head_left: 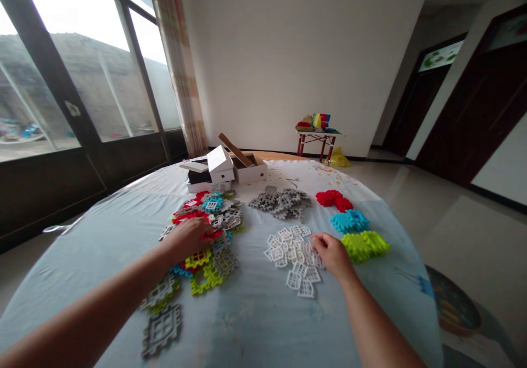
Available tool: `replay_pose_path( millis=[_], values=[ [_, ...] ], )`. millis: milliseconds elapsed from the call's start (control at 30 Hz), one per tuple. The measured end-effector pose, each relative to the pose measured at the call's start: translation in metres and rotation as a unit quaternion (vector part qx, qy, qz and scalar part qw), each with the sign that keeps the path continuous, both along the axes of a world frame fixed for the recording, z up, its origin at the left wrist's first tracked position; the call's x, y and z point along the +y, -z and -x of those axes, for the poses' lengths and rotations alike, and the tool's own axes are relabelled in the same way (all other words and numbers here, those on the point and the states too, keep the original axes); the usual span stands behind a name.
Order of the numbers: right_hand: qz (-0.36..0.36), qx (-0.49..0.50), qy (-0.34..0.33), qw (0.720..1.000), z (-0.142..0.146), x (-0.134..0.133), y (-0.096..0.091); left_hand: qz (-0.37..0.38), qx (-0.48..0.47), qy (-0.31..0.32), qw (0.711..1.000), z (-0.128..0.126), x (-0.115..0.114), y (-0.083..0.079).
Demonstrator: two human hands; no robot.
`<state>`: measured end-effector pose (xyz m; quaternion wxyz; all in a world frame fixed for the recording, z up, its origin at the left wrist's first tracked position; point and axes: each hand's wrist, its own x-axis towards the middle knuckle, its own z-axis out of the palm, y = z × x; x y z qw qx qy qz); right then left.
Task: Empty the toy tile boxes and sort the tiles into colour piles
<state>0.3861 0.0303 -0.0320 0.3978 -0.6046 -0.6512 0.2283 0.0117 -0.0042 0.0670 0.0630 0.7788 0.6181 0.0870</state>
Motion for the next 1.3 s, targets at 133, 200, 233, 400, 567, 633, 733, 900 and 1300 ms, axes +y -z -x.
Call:
replay_pose_path(
  millis=[133,200,233,400,567,633,733,900,1300],
  values=[
    [0.004,0.005,0.001,1.0,0.0,0.001,0.0,-0.042,-0.013,0.014,0.999,0.004,0.004,-0.006],
    [0.002,0.007,0.004,1.0,0.001,0.001,0.0,-0.061,-0.06,-0.001,0.996,0.006,0.005,-0.011],
    [-0.001,0.007,0.006,1.0,0.001,0.001,-0.001,-0.062,-0.098,-0.022,0.993,0.007,0.006,-0.013],
    [-0.023,0.002,0.014,1.0,0.004,0.002,-0.004,0.017,-0.319,-0.124,0.939,-0.008,0.015,-0.017],
    [-0.033,0.002,0.017,0.999,0.006,0.001,-0.006,0.107,-0.462,-0.088,0.876,-0.062,0.042,-0.007],
    [-0.032,0.002,0.017,0.999,0.007,0.001,-0.006,0.12,-0.479,-0.077,0.866,-0.091,0.058,-0.003],
    [-0.031,0.005,0.02,0.999,0.008,0.002,-0.006,0.135,-0.477,-0.067,0.866,-0.138,0.086,0.002],
    [-0.006,0.013,0.027,1.0,0.01,0.002,-0.007,0.164,-0.461,-0.053,0.871,-0.213,0.131,0.015],
    [0.005,-0.018,0.038,0.999,0.011,0.004,-0.009,0.183,-0.356,-0.057,0.915,-0.298,0.193,0.034]
  ],
)
